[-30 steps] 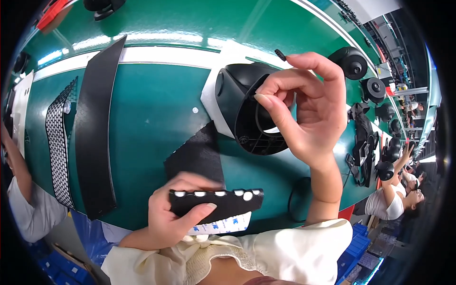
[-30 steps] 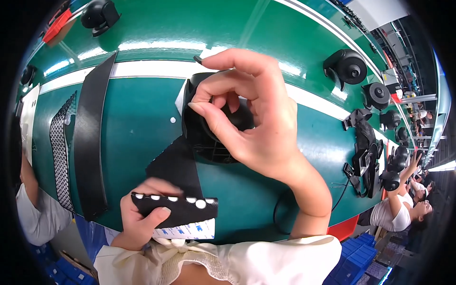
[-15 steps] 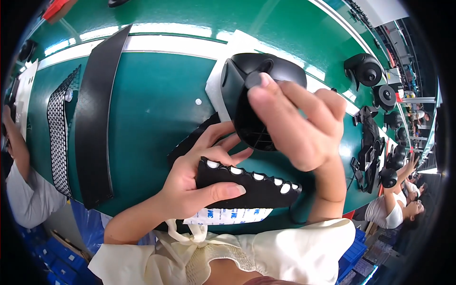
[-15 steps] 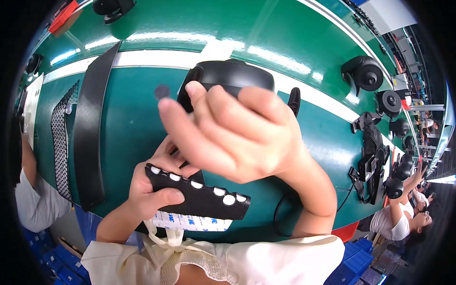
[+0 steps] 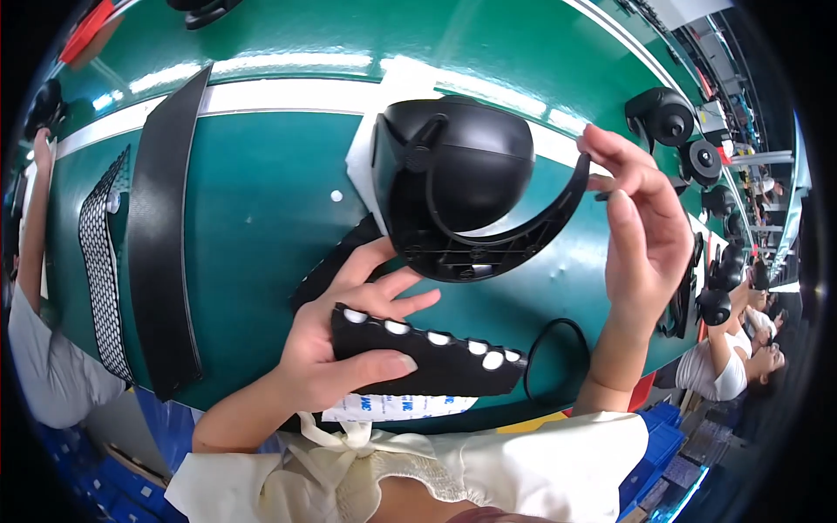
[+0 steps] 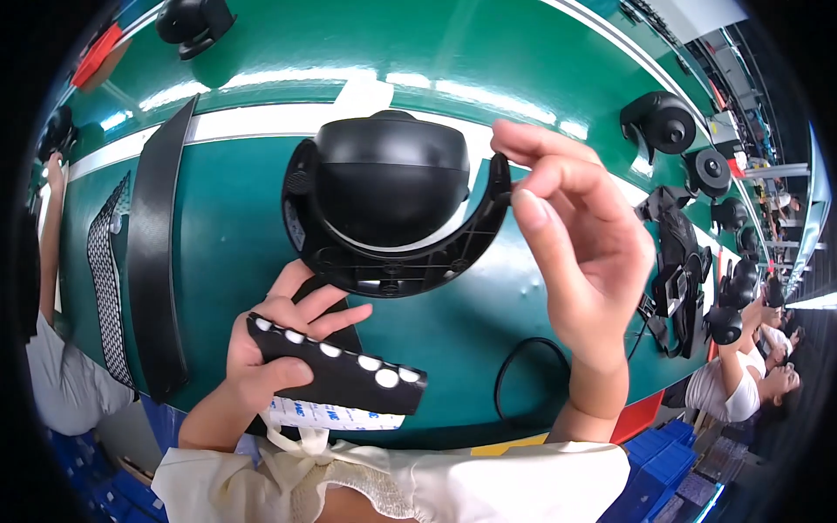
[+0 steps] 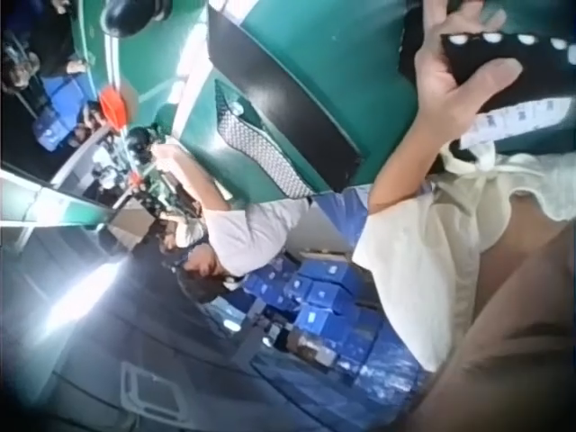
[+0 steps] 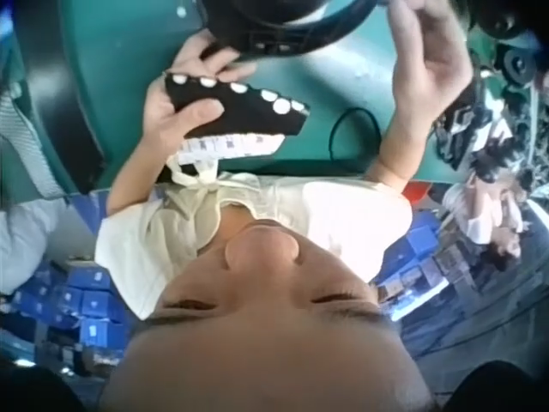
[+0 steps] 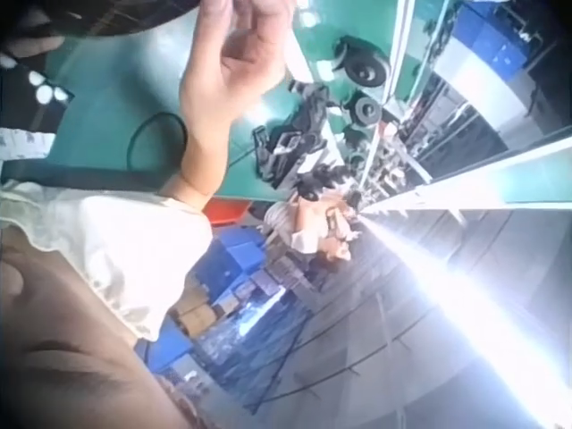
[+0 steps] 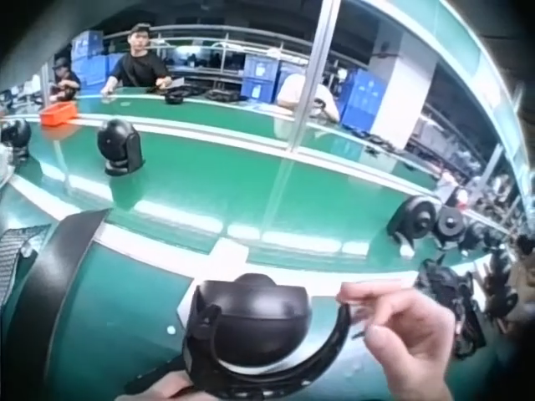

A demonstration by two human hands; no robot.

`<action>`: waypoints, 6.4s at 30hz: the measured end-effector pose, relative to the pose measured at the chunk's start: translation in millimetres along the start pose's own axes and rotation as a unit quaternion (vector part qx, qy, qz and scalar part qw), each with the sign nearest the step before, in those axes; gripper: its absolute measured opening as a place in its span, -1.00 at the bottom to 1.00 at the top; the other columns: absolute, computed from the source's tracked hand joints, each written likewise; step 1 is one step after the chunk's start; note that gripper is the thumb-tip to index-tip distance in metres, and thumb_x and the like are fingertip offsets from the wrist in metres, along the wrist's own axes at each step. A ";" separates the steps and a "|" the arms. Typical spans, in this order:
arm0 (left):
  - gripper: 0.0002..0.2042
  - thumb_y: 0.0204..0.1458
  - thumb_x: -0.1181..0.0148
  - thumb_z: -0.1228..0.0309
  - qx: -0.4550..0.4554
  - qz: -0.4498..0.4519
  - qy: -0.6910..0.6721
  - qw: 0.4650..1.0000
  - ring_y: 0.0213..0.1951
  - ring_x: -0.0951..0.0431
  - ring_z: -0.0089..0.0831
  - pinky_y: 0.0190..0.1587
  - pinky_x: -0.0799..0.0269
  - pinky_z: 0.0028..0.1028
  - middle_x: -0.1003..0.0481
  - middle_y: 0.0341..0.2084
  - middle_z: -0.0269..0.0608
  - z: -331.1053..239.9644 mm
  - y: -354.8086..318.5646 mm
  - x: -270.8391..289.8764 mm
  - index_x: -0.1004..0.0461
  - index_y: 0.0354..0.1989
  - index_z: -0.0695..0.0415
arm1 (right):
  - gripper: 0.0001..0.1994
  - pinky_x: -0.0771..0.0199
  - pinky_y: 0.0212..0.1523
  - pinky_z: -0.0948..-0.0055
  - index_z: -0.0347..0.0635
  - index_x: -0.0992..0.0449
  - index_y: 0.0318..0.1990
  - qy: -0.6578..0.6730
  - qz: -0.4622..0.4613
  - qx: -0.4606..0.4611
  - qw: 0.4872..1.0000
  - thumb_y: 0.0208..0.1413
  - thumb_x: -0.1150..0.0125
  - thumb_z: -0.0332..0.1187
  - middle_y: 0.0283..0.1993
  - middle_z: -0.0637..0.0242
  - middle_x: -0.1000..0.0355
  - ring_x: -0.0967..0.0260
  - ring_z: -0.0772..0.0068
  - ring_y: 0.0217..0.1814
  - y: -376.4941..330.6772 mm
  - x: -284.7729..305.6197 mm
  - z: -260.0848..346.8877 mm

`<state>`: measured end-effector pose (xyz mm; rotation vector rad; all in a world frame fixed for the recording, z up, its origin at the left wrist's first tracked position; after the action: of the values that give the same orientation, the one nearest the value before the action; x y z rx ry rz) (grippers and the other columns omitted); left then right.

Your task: Assemble internal padding and components into a spherical plastic housing on an assembly line.

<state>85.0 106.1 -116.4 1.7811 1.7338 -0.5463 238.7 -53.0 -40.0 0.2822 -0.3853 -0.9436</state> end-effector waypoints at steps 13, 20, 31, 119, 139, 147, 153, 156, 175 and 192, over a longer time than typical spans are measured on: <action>-0.82 -0.25 -0.08 0.62 0.017 -0.069 -0.021 0.997 0.16 0.02 0.12 0.11 0.03 0.06 0.12 0.12 0.15 -1.9 1.3 -2.5 -0.34 -0.39 0.36 | -0.93 -0.43 -0.19 0.43 -0.46 -0.35 -0.34 -0.056 -0.015 0.019 0.998 -0.01 0.02 -0.64 -0.20 0.12 -0.31 -0.39 0.31 -0.26 -4.9 -1.2 -20.5; -0.85 -0.24 -0.07 0.59 0.009 -0.082 -0.019 0.996 0.15 0.03 0.16 0.11 0.04 0.06 0.08 0.09 0.16 -2.5 0.0 2.2 -0.30 -0.45 0.35 | -0.92 -0.44 -0.29 0.61 -0.39 -0.39 -0.39 -0.051 -0.040 0.008 0.998 -0.10 -0.08 -0.65 -0.31 0.25 -0.37 -0.36 0.57 -0.32 -4.2 -5.5 -26.3; -0.82 -0.20 -0.11 0.52 0.004 -0.088 0.001 0.996 0.12 -0.09 0.05 0.09 -0.05 0.04 0.03 0.08 0.06 -5.6 1.4 6.1 -0.29 -0.43 0.33 | -0.69 -0.41 -0.57 0.53 -0.34 -0.42 -0.22 -0.424 0.030 0.220 0.878 -0.23 -0.20 -0.52 -0.33 0.18 -0.36 -0.38 0.31 -0.49 -13.6 -15.2 -16.1; -0.91 0.00 0.05 0.54 -0.006 0.009 0.032 0.999 0.16 -0.05 -0.04 0.15 0.04 -0.20 0.09 0.10 0.13 -6.9 -14.6 0.1 -0.20 -0.36 0.25 | -0.72 -0.10 -0.43 0.67 -0.12 -0.44 -0.21 -0.336 0.177 0.414 0.827 -0.19 -0.16 -0.40 -0.29 0.28 -0.44 -0.37 0.54 -0.30 -24.4 -69.4 1.7; -0.92 -0.04 0.00 0.56 -0.023 0.032 0.052 0.998 0.18 0.06 0.05 0.16 0.12 -0.01 0.19 0.10 0.03 7.6 -15.4 -10.4 -0.26 -0.39 0.28 | -0.90 -0.03 -0.42 0.54 -0.20 -0.44 -0.56 -0.288 0.140 0.111 0.941 -0.35 -0.16 -0.54 -0.56 0.37 -0.21 -0.05 0.45 -0.47 -2.4 -49.6 14.1; -0.91 -0.03 0.01 0.57 0.004 0.029 0.036 0.999 0.17 0.01 0.04 0.15 0.11 0.00 0.15 0.08 0.03 3.5 -16.3 -8.7 -0.27 -0.36 0.30 | -0.89 -0.03 -0.43 0.53 -0.19 -0.43 -0.58 -0.289 0.161 0.095 0.939 -0.40 -0.17 -0.53 -0.56 0.37 -0.22 -0.06 0.42 -0.49 -0.3 -50.8 15.2; -0.90 -0.03 -0.01 0.55 0.008 0.017 0.030 0.999 0.16 0.00 0.04 0.14 0.09 0.00 0.10 0.04 0.02 1.2 -15.9 -7.7 -0.27 -0.36 0.30 | -0.82 -0.11 -0.51 0.53 -0.20 -0.47 -0.57 -0.349 0.127 0.190 0.909 -0.49 -0.19 -0.58 -0.58 0.40 -0.24 -0.13 0.41 -0.52 -3.4 -56.2 21.6; -0.90 -0.03 -0.01 0.55 0.022 0.011 0.033 0.999 0.17 0.01 0.03 0.14 0.08 0.00 0.09 0.03 0.02 -1.5 -13.8 -11.2 -0.27 -0.36 0.30 | -0.75 -0.16 -0.52 0.51 -0.20 -0.51 -0.48 -0.449 0.165 0.333 0.813 -0.52 -0.25 -0.50 -0.52 0.41 -0.27 -0.21 0.45 -0.47 -15.8 -56.3 28.4; -0.91 -0.05 0.00 0.58 -0.003 0.017 0.035 0.999 0.16 -0.01 0.00 0.17 0.06 -0.09 0.12 0.07 0.10 -7.8 -13.9 -6.6 -0.27 -0.36 0.28 | -0.84 -0.13 -0.43 0.67 -0.17 -0.52 -0.44 -0.491 0.048 0.489 0.719 -0.30 -0.23 -0.48 -0.40 0.50 -0.37 -0.31 0.63 -0.39 -27.4 -62.7 4.0; -0.89 -0.04 -0.01 0.54 -0.018 0.052 0.126 0.990 0.16 -0.02 -0.05 0.15 0.05 -0.14 0.11 0.07 0.10 -2.1 -22.4 -6.0 -0.26 -0.34 0.22 | -0.61 -0.36 -0.27 0.37 -0.19 -0.52 -0.34 -0.257 0.328 0.296 0.860 -0.32 -0.23 -0.09 -0.18 0.07 -0.36 -0.36 0.21 -0.24 16.9 -81.5 25.5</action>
<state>62.1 102.5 -113.7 1.9712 1.7886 -0.2510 196.9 22.1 -26.4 0.4187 -1.1937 -0.1800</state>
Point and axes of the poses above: each hand's wrist, its own y-axis towards the middle knuckle, its own x-axis out of the back of the hand, z = x × y, the point moved 3 cm from there along y, towards the middle knuckle
